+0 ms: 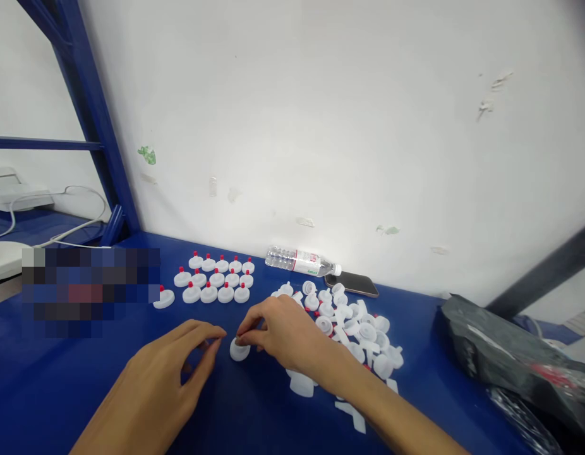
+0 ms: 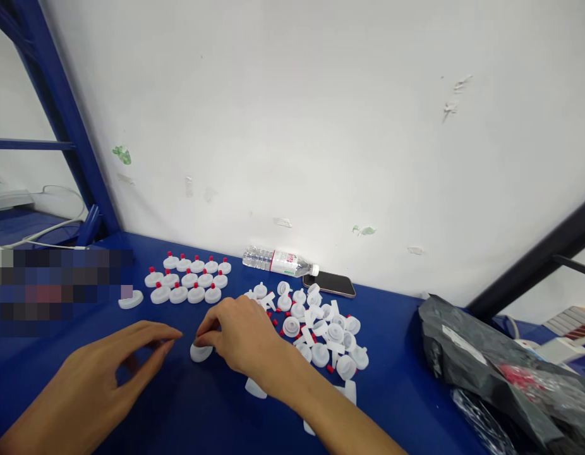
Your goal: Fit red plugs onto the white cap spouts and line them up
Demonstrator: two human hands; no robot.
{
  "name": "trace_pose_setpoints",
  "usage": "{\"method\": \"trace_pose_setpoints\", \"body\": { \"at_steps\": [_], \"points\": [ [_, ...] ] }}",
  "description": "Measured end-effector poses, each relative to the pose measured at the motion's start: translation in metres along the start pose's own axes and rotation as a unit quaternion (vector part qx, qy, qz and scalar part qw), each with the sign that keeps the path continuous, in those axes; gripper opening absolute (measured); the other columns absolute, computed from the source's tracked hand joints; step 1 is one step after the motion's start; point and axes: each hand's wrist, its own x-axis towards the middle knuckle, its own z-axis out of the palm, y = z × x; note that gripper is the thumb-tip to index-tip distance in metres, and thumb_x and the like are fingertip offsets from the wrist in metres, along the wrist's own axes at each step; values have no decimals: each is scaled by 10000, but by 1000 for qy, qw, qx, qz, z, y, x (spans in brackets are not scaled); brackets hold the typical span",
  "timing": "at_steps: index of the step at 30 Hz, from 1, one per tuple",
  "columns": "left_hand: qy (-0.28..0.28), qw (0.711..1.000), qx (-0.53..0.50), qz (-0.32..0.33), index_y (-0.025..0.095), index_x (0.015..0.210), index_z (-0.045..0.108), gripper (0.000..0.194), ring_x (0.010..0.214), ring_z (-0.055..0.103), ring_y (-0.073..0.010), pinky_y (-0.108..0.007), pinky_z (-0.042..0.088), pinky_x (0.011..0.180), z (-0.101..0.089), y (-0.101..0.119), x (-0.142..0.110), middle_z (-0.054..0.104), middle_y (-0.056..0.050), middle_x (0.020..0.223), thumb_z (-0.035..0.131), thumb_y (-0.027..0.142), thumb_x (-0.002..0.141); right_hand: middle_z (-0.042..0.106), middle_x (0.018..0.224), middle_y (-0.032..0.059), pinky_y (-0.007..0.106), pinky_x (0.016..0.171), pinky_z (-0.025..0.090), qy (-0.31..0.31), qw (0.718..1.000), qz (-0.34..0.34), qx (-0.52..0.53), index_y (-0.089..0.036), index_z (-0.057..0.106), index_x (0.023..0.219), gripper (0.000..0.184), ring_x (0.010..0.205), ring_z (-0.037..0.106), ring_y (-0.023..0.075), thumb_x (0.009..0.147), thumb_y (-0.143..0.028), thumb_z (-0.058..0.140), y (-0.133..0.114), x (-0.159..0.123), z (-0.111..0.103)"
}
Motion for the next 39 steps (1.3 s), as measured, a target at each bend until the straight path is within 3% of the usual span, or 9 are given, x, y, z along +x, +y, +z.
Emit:
{"method": "trace_pose_setpoints", "body": {
  "at_steps": [5, 12, 16, 20, 25, 31, 35, 39],
  "points": [
    [-55, 997, -37, -29, 323, 982, 776, 399, 808, 737, -201, -287, 528, 681, -1, 9, 3, 806, 27, 989, 436, 521, 917, 781, 745, -43, 216, 656, 466, 11, 999, -31, -9, -284, 829, 973, 99, 648, 687, 126, 898, -302, 767, 4, 4, 13],
    [-101, 992, -30, -68, 358, 956, 765, 381, 921, 737, -240, -336, 510, 788, -3, 5, 3, 806, 35, 1022, 425, 524, 912, 809, 854, -22, 254, 737, 459, 9, 997, -64, -50, -321, 836, 981, 139, 799, 723, 165, 922, -394, 734, 6, 6, 23],
    [-123, 989, -15, -85, 331, 944, 731, 366, 931, 725, -257, -378, 504, 844, -4, 9, 4, 795, 14, 1020, 415, 515, 922, 815, 910, -11, 255, 734, 462, -4, 996, -66, -65, -307, 831, 1003, 151, 836, 728, 175, 904, -394, 756, 3, 5, 19],
    [-116, 990, -12, -79, 319, 953, 694, 325, 899, 719, -231, -346, 492, 779, -3, 12, 5, 783, 15, 972, 410, 478, 937, 809, 882, -33, 239, 695, 459, -34, 994, -77, -75, -297, 820, 1008, 172, 768, 719, 158, 836, -294, 824, 1, 0, 9],
    [-54, 993, 29, -98, 313, 910, 679, 274, 890, 738, -228, -310, 497, 756, -15, -17, 11, 787, 18, 917, 456, 472, 896, 813, 1003, -45, 275, 814, 478, 4, 992, -105, -72, -300, 773, 1119, 284, 895, 738, 169, 859, -186, 780, 1, -5, 1],
    [17, 974, 130, -186, 251, 997, 663, 330, 865, 737, -242, -295, 452, 744, -46, -68, 23, 790, 25, 889, 434, 462, 890, 808, 950, -51, 278, 811, 469, 10, 992, -117, -46, -293, 771, 1056, 192, 840, 728, 146, 902, -192, 719, 1, -6, 3],
    [-1, 968, 105, -228, 246, 1070, 637, 363, 938, 726, -272, -320, 452, 773, -52, -77, 30, 786, -24, 965, 415, 485, 910, 806, 934, -54, 282, 763, 449, 31, 992, -106, -64, -290, 776, 1005, 152, 814, 716, 151, 890, -211, 716, 1, -6, 3],
    [-6, 976, 71, -208, 246, 1099, 602, 343, 1000, 707, -256, -331, 462, 848, -46, -74, 33, 765, -45, 1048, 411, 478, 933, 802, 917, -69, 279, 724, 436, 75, 991, -60, -90, -287, 775, 950, 130, 763, 703, 136, 917, -224, 666, -2, -7, -12]
  ]
}}
